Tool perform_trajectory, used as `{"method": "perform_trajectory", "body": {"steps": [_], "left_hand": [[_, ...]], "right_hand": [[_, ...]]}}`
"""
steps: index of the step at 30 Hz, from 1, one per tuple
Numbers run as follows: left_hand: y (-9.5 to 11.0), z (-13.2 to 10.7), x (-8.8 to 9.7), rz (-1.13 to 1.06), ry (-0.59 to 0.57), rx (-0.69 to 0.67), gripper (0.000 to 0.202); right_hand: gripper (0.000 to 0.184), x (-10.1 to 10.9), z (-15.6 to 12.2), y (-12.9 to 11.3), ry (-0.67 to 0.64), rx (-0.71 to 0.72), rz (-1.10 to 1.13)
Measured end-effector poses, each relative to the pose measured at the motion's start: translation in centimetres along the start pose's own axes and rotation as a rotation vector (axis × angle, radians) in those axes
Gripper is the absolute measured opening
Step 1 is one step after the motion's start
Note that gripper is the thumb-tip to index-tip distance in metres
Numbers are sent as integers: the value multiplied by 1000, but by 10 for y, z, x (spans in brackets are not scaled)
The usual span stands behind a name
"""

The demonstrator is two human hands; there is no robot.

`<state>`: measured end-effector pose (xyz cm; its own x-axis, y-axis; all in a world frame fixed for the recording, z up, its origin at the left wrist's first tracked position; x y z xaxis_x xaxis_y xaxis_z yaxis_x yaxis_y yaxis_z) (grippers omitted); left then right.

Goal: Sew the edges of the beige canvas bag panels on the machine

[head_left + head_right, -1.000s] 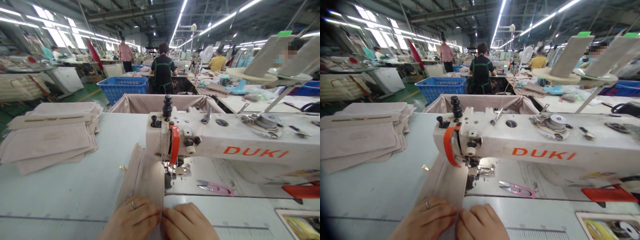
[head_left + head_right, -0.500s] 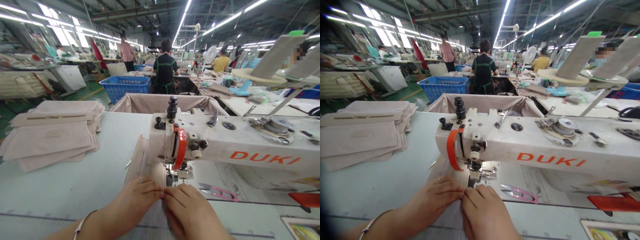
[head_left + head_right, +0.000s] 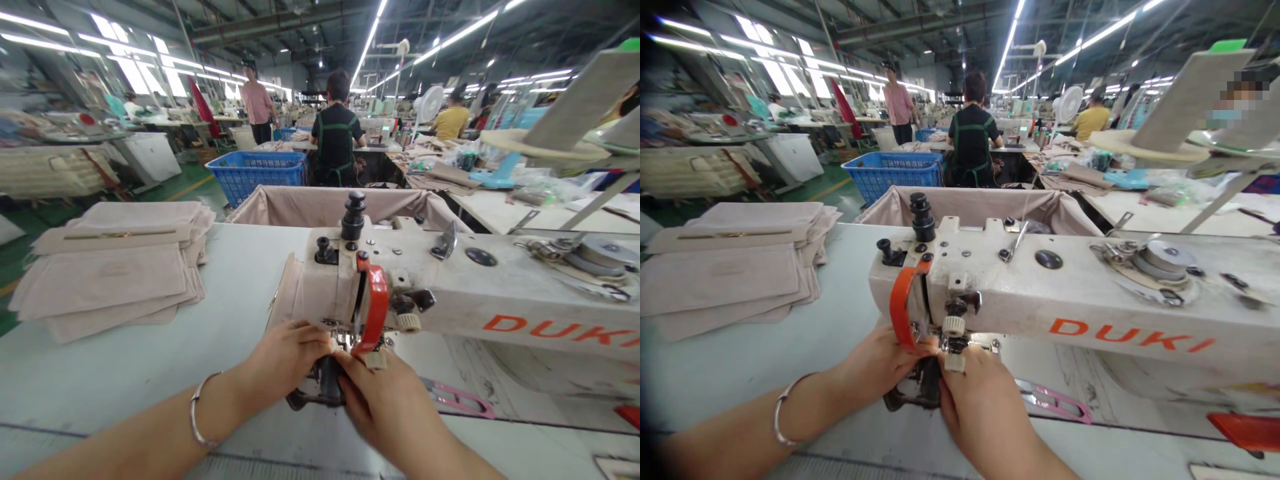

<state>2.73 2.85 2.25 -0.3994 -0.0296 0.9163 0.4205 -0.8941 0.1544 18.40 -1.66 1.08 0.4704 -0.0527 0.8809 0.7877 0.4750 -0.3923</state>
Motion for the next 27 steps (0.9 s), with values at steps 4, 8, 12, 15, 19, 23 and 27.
{"method": "perform_trajectory", "body": {"steps": [4,8,12,15,19,23,27], "left_hand": [[-12,3,-7,59,-28,23,19],[-21,0,-15,84,-35,36,21],[-30,-3,-19,69,-30,79,22],[-32,-2,-17,53,-21,74,23],[-25,2,-8,51,-27,81,24],[-6,8,0,67,-46,126,23],[8,13,0,69,-48,149,20]], "right_hand": [[37,-2,3,2,33,-18,-33],[34,-2,4,2,78,-13,-59],[33,-2,4,2,93,-21,-70],[32,-1,5,1,84,-28,-67],[30,0,5,0,69,-33,-58],[29,0,2,0,60,-17,-26],[28,-2,1,-1,53,-17,-12]]}}
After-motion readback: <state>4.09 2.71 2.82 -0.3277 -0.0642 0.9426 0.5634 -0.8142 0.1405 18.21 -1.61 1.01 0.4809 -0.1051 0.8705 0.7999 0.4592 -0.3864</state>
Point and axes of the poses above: each hand's wrist, its own z-axis towards the middle knuckle, its own x-axis out of the back of the hand, y = z × x, the point moved 5 cm from there along z, towards the middle knuckle, and after that the axes turned 6 degrees about -x, right-handed, at the moved point
